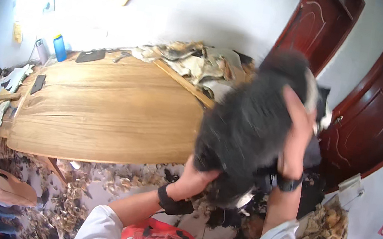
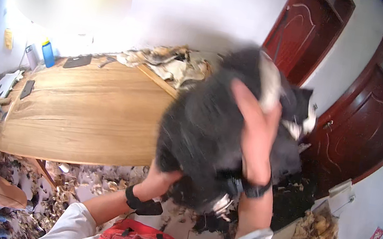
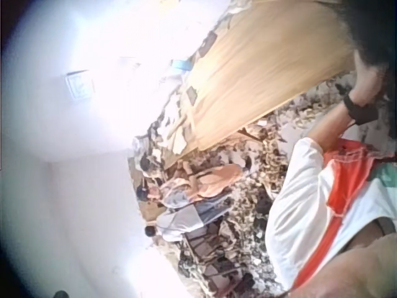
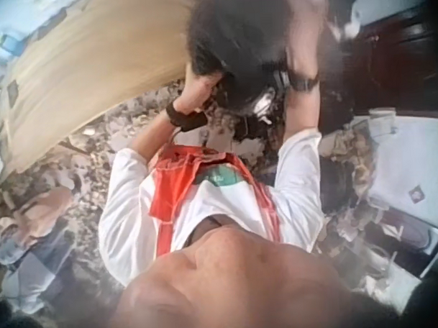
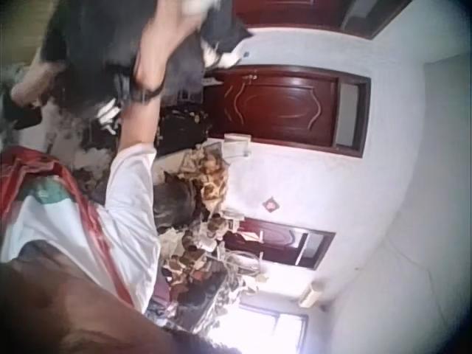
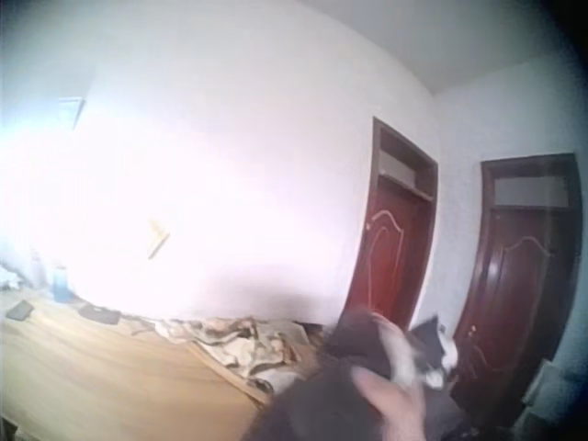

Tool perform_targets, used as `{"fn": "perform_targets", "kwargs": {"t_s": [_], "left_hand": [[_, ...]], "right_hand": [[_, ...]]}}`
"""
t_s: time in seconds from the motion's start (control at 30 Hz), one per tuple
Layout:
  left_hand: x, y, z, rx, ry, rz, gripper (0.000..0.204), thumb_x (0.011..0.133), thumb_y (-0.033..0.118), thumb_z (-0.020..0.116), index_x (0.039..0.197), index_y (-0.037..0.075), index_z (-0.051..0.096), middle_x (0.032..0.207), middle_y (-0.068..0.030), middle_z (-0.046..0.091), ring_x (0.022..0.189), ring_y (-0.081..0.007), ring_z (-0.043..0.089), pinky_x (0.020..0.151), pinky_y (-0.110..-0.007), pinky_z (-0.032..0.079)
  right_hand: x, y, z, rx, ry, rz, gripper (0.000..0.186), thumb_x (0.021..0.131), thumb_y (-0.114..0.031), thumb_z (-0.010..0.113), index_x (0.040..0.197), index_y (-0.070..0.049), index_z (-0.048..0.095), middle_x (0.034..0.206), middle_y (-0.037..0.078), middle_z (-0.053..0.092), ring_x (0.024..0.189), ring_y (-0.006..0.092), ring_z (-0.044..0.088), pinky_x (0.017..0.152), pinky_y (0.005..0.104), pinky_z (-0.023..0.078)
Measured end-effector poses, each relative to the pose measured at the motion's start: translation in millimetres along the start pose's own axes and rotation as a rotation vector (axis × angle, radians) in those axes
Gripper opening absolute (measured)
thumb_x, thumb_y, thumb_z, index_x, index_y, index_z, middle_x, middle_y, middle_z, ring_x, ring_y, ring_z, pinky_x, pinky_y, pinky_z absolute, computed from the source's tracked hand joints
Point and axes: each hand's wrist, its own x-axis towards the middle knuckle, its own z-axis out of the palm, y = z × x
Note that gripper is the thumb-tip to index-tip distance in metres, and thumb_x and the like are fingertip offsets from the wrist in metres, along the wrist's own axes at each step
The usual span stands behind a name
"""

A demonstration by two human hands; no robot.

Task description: Inspecting, sorting, and cutting pieces of fur and leather pelts in a workshop.

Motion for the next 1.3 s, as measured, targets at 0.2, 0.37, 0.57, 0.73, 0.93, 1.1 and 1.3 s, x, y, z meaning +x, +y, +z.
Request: {"fn": "perform_targets", "kwargs": {"t_s": [0.2, 0.37, 0.57, 0.73, 0.93, 1.1, 1.3], "left_hand": [[56, 63, -139, 0.004, 0.352, -0.159, 0.034, 0.088, 0.005, 0.055, 0.122, 0.001, 0.055, 0.112, -0.0085, 0.064, 0.098, -0.0194, 0.061, 0.085, -0.035, 0.05], [34, 46, -284, 0.155, 0.593, -0.212, 0.034, 0.092, 0.012, 0.054, 0.125, 0.002, 0.051, 0.113, -0.0074, 0.062, 0.095, -0.0159, 0.062, 0.08, -0.031, 0.05], [5, 82, -306, 0.294, 0.502, -0.314, 0.028, 0.093, 0.014, 0.055, 0.119, 0.004, 0.055, 0.11, -0.0063, 0.064, 0.094, -0.0124, 0.061, 0.081, -0.027, 0.047], [7, 83, -277, 0.424, 0.154, -0.205, 0.021, 0.093, 0.012, 0.058, 0.111, 0.001, 0.06, 0.103, -0.0057, 0.066, 0.095, -0.0132, 0.061, 0.084, -0.027, 0.047], [26, 65, -222, 0.926, -0.227, -0.127, 0.033, 0.082, 0.015, 0.069, 0.112, 0.003, 0.061, 0.107, -0.0169, 0.062, 0.104, -0.031, 0.059, 0.087, -0.038, 0.048], [38, 36, -202, 1.499, -0.705, 0.023, 0.077, 0.071, 0.029, 0.077, 0.138, 0.01, 0.043, 0.145, -0.021, 0.035, 0.135, -0.0397, 0.031, 0.106, -0.054, 0.031], [52, 19, -204, 1.776, -0.866, 0.017, 0.087, 0.066, 0.03, 0.081, 0.142, 0.015, 0.041, 0.149, -0.0211, 0.028, 0.138, -0.0435, 0.024, 0.103, -0.063, 0.029]], "right_hand": [[98, 92, 170, -0.363, -0.428, 0.118, 0.072, 0.08, -0.052, 0.067, 0.11, 0.012, 0.057, 0.105, 0.028, 0.064, 0.103, 0.0332, 0.061, 0.088, 0.0368, 0.045], [40, 252, 220, -0.706, -0.246, -0.035, 0.036, 0.082, -0.028, 0.068, 0.091, 0.0, 0.048, 0.094, 0.02, 0.052, 0.088, 0.0398, 0.054, 0.075, 0.0475, 0.046], [-52, 315, 184, -0.156, -0.143, 0.526, 0.011, 0.084, -0.013, 0.069, 0.082, -0.007, 0.06, 0.074, 0.005, 0.061, 0.067, 0.0201, 0.061, 0.063, 0.0321, 0.047], [-81, 287, 159, 0.5, 0.095, 0.869, 0.006, 0.089, -0.011, 0.064, 0.085, -0.008, 0.061, 0.077, 0.0, 0.062, 0.067, 0.0125, 0.061, 0.064, 0.0251, 0.049], [-120, 215, 133, 1.131, 0.142, 0.88, 0.036, 0.1, -0.037, 0.046, 0.113, -0.007, 0.061, 0.09, 0.007, 0.065, 0.084, 0.0201, 0.064, 0.08, 0.0382, 0.052], [-138, 207, 111, 1.36, 0.072, 0.838, 0.059, 0.102, -0.046, 0.029, 0.118, 0.003, 0.058, 0.1, 0.011, 0.066, 0.09, 0.0271, 0.064, 0.091, 0.048, 0.048], [-137, 195, 106, 0.86, -0.016, 0.7, 0.035, 0.101, -0.025, 0.042, 0.11, 0.003, 0.061, 0.098, 0.008, 0.065, 0.091, 0.0193, 0.062, 0.09, 0.0379, 0.048]]}}
